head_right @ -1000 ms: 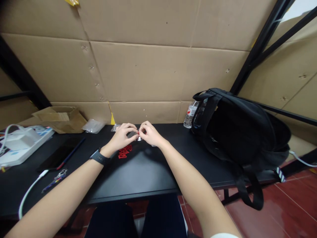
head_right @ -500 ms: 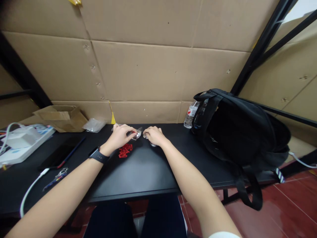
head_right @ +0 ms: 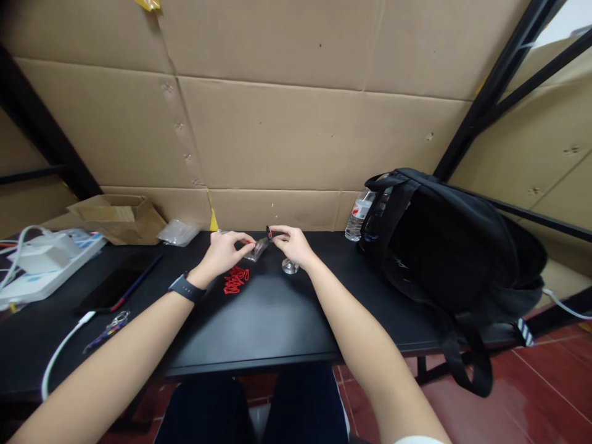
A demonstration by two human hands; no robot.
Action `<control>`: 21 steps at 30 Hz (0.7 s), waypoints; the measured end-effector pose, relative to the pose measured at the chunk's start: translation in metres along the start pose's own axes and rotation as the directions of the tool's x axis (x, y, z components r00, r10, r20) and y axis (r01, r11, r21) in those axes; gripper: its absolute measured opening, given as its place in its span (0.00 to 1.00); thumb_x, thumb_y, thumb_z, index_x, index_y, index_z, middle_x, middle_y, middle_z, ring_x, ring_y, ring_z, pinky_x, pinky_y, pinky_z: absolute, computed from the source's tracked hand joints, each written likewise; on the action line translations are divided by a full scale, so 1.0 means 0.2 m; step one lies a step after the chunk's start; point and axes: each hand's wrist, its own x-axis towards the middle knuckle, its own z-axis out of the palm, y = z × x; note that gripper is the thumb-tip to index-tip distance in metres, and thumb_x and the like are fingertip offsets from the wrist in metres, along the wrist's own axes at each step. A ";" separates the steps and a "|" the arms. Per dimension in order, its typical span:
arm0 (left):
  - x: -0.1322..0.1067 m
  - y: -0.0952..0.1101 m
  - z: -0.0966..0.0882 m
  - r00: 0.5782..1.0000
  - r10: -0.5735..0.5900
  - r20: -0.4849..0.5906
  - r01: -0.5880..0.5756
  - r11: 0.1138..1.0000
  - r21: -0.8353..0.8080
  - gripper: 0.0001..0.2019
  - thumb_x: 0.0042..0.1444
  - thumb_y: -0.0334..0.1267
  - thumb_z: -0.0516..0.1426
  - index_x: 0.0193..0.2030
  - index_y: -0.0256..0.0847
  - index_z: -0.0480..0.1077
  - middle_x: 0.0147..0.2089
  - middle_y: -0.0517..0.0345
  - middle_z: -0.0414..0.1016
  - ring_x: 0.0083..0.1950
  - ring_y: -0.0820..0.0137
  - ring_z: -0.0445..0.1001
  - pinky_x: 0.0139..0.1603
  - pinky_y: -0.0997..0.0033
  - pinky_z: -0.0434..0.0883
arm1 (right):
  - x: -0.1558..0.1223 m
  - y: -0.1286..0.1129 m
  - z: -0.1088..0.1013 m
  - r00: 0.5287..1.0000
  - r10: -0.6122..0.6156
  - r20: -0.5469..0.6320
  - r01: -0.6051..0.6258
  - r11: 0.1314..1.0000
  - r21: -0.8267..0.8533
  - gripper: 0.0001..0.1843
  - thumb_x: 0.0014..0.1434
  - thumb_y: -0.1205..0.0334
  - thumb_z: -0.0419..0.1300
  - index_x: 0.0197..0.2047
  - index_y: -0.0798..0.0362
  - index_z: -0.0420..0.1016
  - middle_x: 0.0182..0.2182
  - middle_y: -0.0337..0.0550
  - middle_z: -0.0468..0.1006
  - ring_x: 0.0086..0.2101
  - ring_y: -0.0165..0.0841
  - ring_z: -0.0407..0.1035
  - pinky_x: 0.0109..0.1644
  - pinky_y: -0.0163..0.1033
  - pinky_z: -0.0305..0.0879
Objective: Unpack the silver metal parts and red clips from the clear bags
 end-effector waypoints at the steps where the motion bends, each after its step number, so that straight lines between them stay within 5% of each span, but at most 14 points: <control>1: 0.00 0.01 0.00 1.000 -0.017 -0.014 0.016 0.998 -0.057 0.07 0.60 0.43 0.60 0.36 0.48 0.80 0.37 0.60 0.84 0.40 0.62 0.80 0.48 0.60 0.66 | -0.01 -0.01 0.01 1.000 0.008 -0.003 -0.008 1.000 0.030 0.21 0.54 0.67 0.64 0.53 0.54 0.78 0.50 0.51 0.81 0.44 0.35 0.78 0.56 0.47 0.71; 8: -0.01 0.05 0.03 0.977 -0.143 -0.157 0.098 0.960 -0.263 0.08 0.60 0.43 0.60 0.38 0.45 0.79 0.38 0.58 0.84 0.40 0.64 0.81 0.45 0.64 0.73 | -0.05 -0.02 0.12 0.994 -0.013 0.104 0.001 0.993 0.116 0.25 0.48 0.63 0.71 0.52 0.55 0.78 0.50 0.51 0.79 0.41 0.34 0.78 0.50 0.42 0.75; 16: -0.01 0.08 0.00 0.992 -0.092 -0.086 0.078 0.984 -0.162 0.08 0.60 0.42 0.60 0.38 0.44 0.80 0.38 0.59 0.84 0.41 0.65 0.81 0.49 0.65 0.71 | -0.03 0.03 0.14 0.999 -0.034 0.011 0.034 0.999 -0.003 0.18 0.53 0.59 0.69 0.47 0.55 0.82 0.45 0.50 0.83 0.41 0.39 0.80 0.53 0.47 0.75; 21: -0.01 0.08 0.01 0.996 -0.069 -0.054 0.060 0.987 -0.146 0.07 0.60 0.42 0.60 0.39 0.44 0.79 0.39 0.59 0.84 0.42 0.65 0.81 0.50 0.65 0.70 | -0.03 0.02 0.13 0.999 -0.003 -0.042 0.006 0.998 0.066 0.19 0.49 0.61 0.70 0.46 0.56 0.81 0.43 0.50 0.84 0.41 0.40 0.80 0.53 0.48 0.76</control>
